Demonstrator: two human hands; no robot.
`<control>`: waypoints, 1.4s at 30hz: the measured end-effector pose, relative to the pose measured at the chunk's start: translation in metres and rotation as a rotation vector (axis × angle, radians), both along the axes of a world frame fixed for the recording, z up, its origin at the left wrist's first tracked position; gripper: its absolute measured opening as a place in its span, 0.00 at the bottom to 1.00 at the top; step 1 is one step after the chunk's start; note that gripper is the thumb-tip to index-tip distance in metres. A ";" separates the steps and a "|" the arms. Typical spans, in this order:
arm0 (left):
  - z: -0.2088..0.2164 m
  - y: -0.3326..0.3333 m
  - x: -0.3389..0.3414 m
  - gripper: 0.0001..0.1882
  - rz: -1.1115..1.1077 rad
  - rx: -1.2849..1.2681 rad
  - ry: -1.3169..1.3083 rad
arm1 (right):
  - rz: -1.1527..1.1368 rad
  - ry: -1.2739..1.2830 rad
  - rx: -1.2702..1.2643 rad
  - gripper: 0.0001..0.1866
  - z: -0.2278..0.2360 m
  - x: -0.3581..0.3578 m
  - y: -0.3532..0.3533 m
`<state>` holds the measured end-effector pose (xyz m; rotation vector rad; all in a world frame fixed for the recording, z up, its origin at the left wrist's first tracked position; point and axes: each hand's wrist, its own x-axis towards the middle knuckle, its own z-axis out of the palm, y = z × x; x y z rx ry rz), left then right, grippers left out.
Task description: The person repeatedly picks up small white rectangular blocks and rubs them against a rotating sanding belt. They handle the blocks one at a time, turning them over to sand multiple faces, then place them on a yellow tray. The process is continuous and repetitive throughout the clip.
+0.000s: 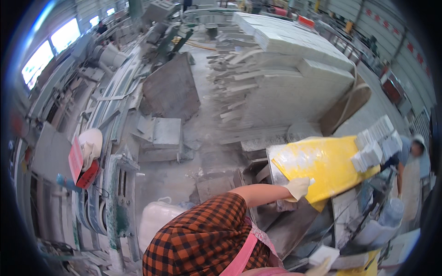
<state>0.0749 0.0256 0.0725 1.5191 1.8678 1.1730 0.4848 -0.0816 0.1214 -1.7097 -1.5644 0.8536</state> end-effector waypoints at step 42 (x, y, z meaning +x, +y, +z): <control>0.038 0.008 -0.007 0.21 -0.036 -0.275 -0.129 | 0.218 0.950 -0.171 0.31 -0.082 -0.268 0.091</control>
